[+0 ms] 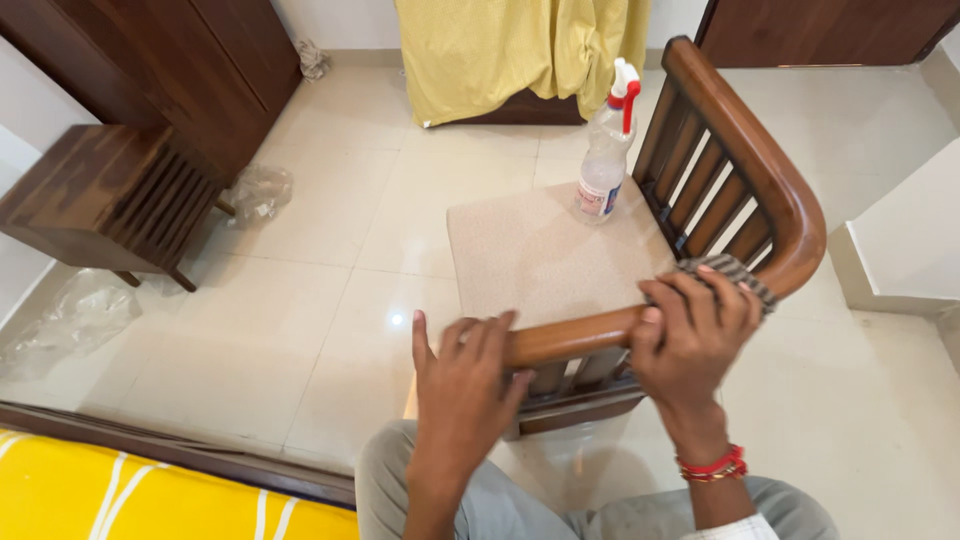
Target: The person sits on the floor and wipes the wooden armrest and back of a chair with a cloth. They then stand, spray cleaner onto the cloth, and wipe the surface of a wooden wardrobe door.
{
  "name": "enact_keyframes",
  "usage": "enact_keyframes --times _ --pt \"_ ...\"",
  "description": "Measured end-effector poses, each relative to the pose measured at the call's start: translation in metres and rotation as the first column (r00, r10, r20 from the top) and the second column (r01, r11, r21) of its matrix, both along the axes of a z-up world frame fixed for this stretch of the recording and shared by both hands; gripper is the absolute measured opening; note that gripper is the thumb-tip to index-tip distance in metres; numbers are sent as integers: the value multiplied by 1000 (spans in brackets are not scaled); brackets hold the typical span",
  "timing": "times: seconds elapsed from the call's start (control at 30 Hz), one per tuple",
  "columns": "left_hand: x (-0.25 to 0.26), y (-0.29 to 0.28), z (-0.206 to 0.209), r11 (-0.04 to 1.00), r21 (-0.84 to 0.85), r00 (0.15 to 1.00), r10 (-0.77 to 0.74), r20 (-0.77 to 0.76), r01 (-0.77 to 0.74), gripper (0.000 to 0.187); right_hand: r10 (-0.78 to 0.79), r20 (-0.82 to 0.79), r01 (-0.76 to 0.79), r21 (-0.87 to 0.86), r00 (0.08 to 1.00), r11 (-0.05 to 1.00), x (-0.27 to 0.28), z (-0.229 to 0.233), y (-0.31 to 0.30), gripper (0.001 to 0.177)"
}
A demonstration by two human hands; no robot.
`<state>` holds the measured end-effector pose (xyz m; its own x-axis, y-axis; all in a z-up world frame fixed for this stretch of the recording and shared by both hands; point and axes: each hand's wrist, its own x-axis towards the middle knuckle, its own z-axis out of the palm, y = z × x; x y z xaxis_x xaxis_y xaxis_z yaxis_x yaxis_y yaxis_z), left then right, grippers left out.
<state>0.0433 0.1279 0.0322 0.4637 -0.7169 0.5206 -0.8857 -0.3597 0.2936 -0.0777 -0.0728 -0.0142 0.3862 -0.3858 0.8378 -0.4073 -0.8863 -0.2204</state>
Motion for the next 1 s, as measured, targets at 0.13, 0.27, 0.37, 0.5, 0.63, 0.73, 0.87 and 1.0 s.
enact_keyframes --times 0.13,0.27,0.37,0.5,0.63,0.73,0.87,1.0 --pt "2 11 -39 952 -299 979 1 -203 -63 67 99 -84 -101 -9 991 995 18 -4 44 34" --pt "14 10 -81 843 -537 955 -191 -226 41 77 332 -180 -335 11 926 942 25 -9 75 53" --pt "23 7 -101 727 -681 877 -378 -295 85 77 412 -214 -429 -42 886 902 27 -5 67 54" --pt "24 11 -120 598 -801 648 -620 -442 26 75 274 -116 -278 -25 955 960 19 -15 67 57" --pt "25 13 -134 513 -858 506 -741 -441 3 70 241 -114 -238 38 964 970 19 -47 90 53" --pt "31 18 -140 491 -871 449 -781 -433 15 67 226 -105 -230 -31 969 973 24 -80 106 47" --pt "32 22 -147 496 -868 450 -779 -436 18 67 323 -75 -330 -122 944 936 29 -119 119 40" --pt "28 22 -164 511 -858 435 -761 -482 -59 68 287 -96 -300 -181 953 937 40 -129 130 40"
